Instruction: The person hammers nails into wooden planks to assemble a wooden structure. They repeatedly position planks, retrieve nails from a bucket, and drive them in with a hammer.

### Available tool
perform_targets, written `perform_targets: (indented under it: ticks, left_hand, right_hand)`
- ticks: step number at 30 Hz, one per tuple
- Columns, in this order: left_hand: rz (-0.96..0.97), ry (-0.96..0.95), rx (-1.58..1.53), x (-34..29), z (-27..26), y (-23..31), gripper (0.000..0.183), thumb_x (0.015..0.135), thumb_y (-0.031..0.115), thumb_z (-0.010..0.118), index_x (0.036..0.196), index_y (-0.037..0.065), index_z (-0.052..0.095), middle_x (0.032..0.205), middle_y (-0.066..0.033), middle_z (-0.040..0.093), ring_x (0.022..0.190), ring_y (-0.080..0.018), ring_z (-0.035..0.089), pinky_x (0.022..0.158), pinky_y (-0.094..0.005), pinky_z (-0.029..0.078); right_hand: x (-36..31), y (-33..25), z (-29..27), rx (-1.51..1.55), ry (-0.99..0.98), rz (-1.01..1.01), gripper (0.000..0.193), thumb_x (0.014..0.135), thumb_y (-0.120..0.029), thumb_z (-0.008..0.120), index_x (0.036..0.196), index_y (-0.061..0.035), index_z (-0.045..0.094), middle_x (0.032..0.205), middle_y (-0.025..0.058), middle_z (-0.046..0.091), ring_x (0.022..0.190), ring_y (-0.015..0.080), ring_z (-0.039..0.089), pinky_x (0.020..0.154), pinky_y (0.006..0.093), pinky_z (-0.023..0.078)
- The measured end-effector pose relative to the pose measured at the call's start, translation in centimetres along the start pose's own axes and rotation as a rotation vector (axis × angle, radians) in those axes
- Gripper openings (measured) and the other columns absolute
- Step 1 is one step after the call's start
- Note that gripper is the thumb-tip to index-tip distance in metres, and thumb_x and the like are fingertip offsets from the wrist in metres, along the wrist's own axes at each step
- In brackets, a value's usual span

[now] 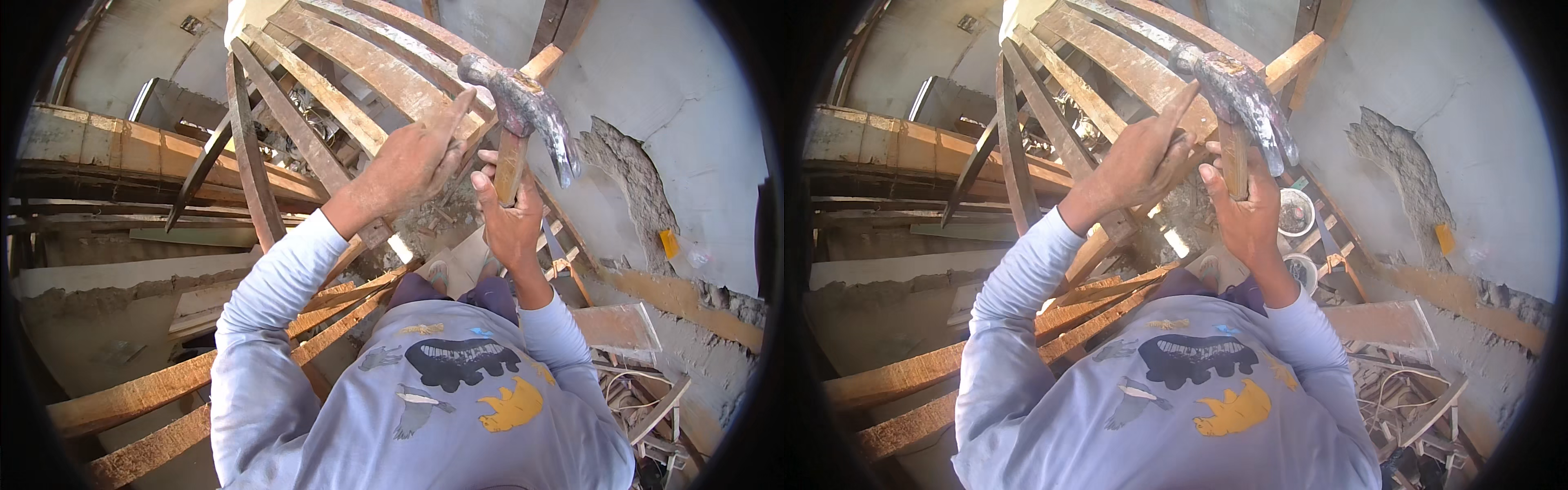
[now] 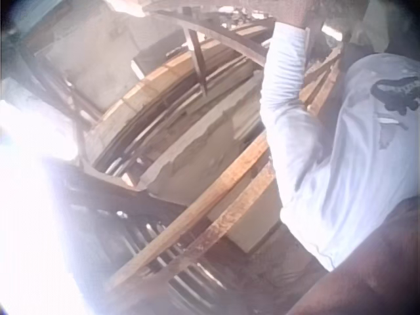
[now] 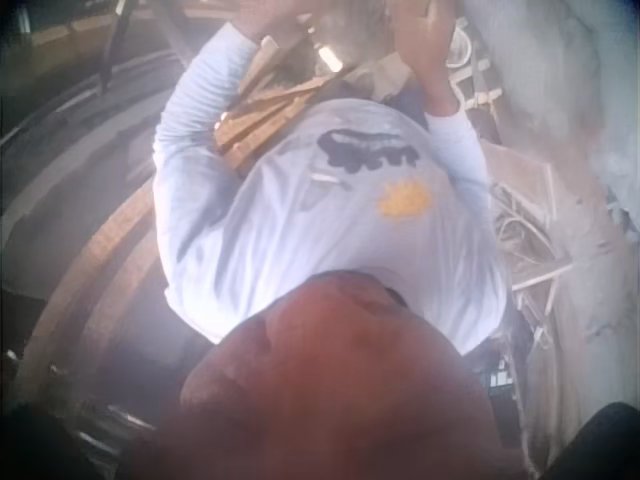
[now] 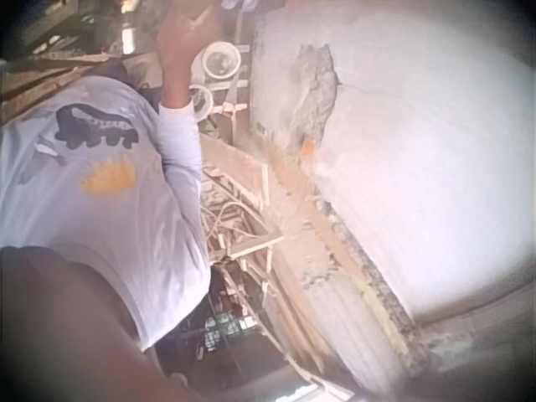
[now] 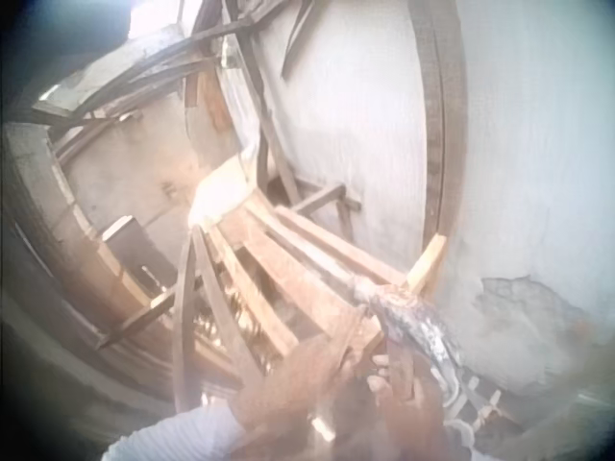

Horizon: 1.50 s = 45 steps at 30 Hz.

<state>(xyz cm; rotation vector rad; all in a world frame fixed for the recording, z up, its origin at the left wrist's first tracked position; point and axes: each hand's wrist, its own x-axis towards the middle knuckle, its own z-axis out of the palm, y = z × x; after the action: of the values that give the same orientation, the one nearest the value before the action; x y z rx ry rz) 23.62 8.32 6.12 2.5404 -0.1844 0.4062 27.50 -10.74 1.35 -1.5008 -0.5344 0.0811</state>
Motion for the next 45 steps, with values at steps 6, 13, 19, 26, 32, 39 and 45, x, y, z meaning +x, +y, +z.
perform_targets:
  ticks: [6, 13, 19, 26, 32, 39, 45]
  left_hand:
    - [-0.055, -0.143, 0.024, -2.7, -0.3, 4.2, 0.077, 0.101, 0.019, 0.055, 0.164, 0.000, 0.015, 0.112, -0.0180, 0.075, 0.080, -0.0449, 0.069, 0.074, -0.0518, 0.054]
    - [-0.201, -0.054, -0.157, -6.8, -1.2, 6.1, 0.074, 0.099, 0.021, 0.057, 0.161, 0.004, 0.021, 0.102, -0.0214, 0.076, 0.082, -0.0483, 0.070, 0.077, -0.0540, 0.055]
    - [-0.246, 0.125, -0.195, -11.8, -0.4, 6.4, 0.051, 0.101, 0.023, 0.058, 0.145, 0.001, 0.043, 0.104, -0.0298, 0.071, 0.093, -0.0485, 0.070, 0.081, -0.0544, 0.053]
    - [-0.383, 0.264, -0.258, -17.0, -0.1, 5.8, 0.028, 0.109, 0.021, 0.047, 0.119, -0.001, 0.060, 0.094, -0.0216, 0.065, 0.084, -0.0418, 0.066, 0.076, -0.0472, 0.051]
    - [-0.661, 0.603, -0.470, -18.0, -2.9, 2.8, 0.035, 0.113, 0.032, 0.049, 0.110, 0.002, 0.066, 0.078, 0.0042, 0.046, 0.070, -0.0052, 0.038, 0.063, -0.0251, 0.036]
    - [-0.711, 0.526, -0.374, -17.4, -3.2, 2.0, 0.035, 0.110, 0.032, 0.057, 0.112, 0.000, 0.073, 0.078, 0.0010, 0.054, 0.072, -0.0088, 0.048, 0.069, -0.0259, 0.042]
    - [-0.512, 0.393, -0.123, -14.2, -3.4, 0.9, 0.031, 0.107, 0.027, 0.062, 0.110, -0.001, 0.076, 0.094, -0.0057, 0.064, 0.085, -0.0129, 0.056, 0.076, -0.0281, 0.046]
  right_hand:
    - [-1.3, -2.4, 0.2, 0.220, -0.085, 0.237, 0.028, 0.099, -0.015, 0.073, 0.123, -0.0009, 0.067, 0.086, -0.0010, 0.067, 0.063, 0.0040, 0.055, 0.056, 0.0220, 0.045]
    - [-2.9, -5.0, 0.2, 0.145, -0.336, 0.310, 0.020, 0.098, -0.017, 0.075, 0.111, -0.0034, 0.069, 0.084, -0.0024, 0.065, 0.064, 0.0033, 0.053, 0.058, 0.0224, 0.043]
    - [-3.7, -5.8, 2.1, 0.140, -0.435, 0.356, 0.019, 0.099, -0.020, 0.074, 0.106, -0.0027, 0.068, 0.087, -0.0021, 0.066, 0.078, 0.0043, 0.057, 0.069, 0.0240, 0.047]
    - [-6.1, -4.4, 4.4, 0.191, -0.465, 0.347, 0.026, 0.098, -0.020, 0.077, 0.113, -0.0024, 0.064, 0.086, -0.0023, 0.065, 0.073, 0.0043, 0.055, 0.064, 0.0223, 0.046]
    - [-10.4, 4.1, 7.1, 0.058, -0.315, 0.127, 0.053, 0.083, -0.006, 0.088, 0.127, -0.0042, 0.059, 0.121, 0.0066, 0.064, 0.069, 0.0025, 0.051, 0.062, 0.0212, 0.046]
    - [-10.8, 4.9, 10.2, -0.049, -0.313, 0.094, 0.071, 0.083, -0.026, 0.091, 0.142, -0.0032, 0.058, 0.123, 0.0085, 0.073, 0.098, 0.0196, 0.070, 0.087, 0.0339, 0.057]
    - [-10.7, 6.6, 10.3, -0.027, -0.318, 0.001, 0.072, 0.081, -0.016, 0.091, 0.142, -0.0048, 0.055, 0.130, 0.0073, 0.069, 0.102, 0.0171, 0.067, 0.089, 0.0335, 0.056]
